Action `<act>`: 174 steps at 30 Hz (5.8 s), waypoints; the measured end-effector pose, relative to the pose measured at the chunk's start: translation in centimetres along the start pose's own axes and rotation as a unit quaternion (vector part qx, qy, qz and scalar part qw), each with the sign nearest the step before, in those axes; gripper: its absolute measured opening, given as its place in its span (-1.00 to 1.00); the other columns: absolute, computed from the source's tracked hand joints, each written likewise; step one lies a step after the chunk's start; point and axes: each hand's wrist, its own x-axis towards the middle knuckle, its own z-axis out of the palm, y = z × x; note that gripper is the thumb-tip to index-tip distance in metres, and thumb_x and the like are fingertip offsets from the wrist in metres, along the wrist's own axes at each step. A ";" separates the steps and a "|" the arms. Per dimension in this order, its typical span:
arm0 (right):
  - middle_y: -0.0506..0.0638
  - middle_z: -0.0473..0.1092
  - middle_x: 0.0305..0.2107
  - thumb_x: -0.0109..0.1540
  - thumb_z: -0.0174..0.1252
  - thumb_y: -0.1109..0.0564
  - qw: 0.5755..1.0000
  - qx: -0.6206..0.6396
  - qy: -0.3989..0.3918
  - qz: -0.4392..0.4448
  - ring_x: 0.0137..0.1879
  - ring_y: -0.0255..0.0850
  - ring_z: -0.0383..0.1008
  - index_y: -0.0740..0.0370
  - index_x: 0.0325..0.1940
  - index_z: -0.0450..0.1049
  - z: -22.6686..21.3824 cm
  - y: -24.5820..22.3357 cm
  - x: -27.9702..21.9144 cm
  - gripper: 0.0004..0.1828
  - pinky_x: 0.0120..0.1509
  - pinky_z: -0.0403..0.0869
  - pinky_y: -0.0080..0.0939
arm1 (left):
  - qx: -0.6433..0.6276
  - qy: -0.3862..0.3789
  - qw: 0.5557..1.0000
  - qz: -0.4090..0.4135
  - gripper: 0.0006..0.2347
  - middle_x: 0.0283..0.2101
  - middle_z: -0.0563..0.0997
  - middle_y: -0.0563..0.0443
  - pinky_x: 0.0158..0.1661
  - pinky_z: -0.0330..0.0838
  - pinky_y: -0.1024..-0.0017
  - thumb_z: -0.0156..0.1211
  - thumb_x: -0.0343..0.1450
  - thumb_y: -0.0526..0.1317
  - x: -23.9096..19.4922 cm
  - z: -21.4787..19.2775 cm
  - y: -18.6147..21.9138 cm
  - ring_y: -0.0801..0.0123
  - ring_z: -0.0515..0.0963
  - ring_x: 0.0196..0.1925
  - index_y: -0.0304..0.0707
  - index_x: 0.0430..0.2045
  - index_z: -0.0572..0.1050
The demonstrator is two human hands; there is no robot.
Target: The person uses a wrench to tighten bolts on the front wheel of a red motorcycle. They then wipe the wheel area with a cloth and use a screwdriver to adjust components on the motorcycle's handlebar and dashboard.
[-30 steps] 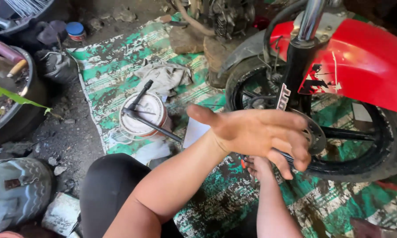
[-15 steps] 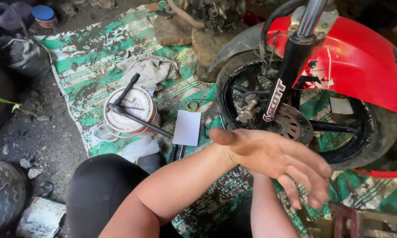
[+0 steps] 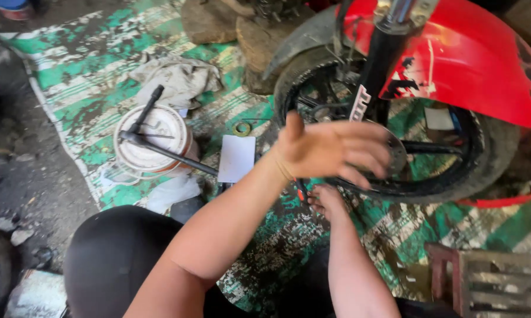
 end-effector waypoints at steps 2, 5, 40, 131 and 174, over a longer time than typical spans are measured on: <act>-0.03 0.62 -0.21 0.30 0.15 0.10 0.999 -0.037 0.026 -0.009 -0.30 -0.16 0.62 0.02 0.15 0.52 -0.5 2.1 3.7 -0.68 -0.27 0.51 -0.14 | 0.025 0.178 0.984 -0.015 -0.04 0.33 0.64 -0.28 0.32 0.61 -0.10 0.08 0.42 0.52 -4.0 -5.0 -2.1 -0.07 0.66 0.35 -0.39 0.51 0.37; -0.04 0.67 -0.27 0.26 0.26 -0.02 0.995 -0.071 0.069 -0.014 -0.35 -0.11 0.71 -0.01 0.14 0.57 -1.8 5.4 5.9 -0.65 -0.34 0.67 -0.09 | 0.325 0.518 0.773 -0.167 -0.37 -0.02 0.77 0.05 0.08 0.71 0.05 0.22 0.38 0.35 -7.9 -8.2 -9.9 0.10 0.80 0.07 -0.04 0.20 0.57; 0.12 0.69 -0.18 0.48 -0.03 -0.14 0.983 -0.109 0.134 0.055 -0.33 0.06 0.77 -0.05 0.51 0.35 -2.4 6.5 6.2 -0.49 -0.46 0.68 0.03 | 0.525 0.546 0.607 -0.240 -0.53 0.10 0.73 0.27 0.21 0.62 0.16 0.41 0.30 0.02 -13.3 -11.6 -17.3 0.14 0.74 0.18 0.21 0.16 0.69; 0.01 0.57 -0.37 0.23 0.12 0.22 0.993 -0.104 -0.013 -0.057 -0.45 -0.18 0.52 0.08 0.02 0.65 3.5 -1.6 -1.2 -0.68 -0.38 0.30 -0.20 | 0.635 0.673 0.375 -0.056 -0.42 0.17 0.65 -0.07 0.14 0.58 0.26 0.29 0.36 -0.31 -15.9 -10.4 -10.7 0.10 0.69 0.09 -0.13 0.38 0.41; -0.01 0.62 0.03 0.37 0.10 0.26 0.970 -0.230 -0.012 -0.074 -0.45 -0.40 0.47 0.15 0.47 0.49 7.1 -6.0 -10.7 -0.46 -0.58 0.19 -0.49 | 0.786 0.423 0.319 0.318 -0.70 -0.46 0.59 -0.03 -0.35 0.40 0.27 0.03 0.61 -0.12 18.9 18.4 20.8 0.34 0.41 -0.43 -0.41 -0.38 0.50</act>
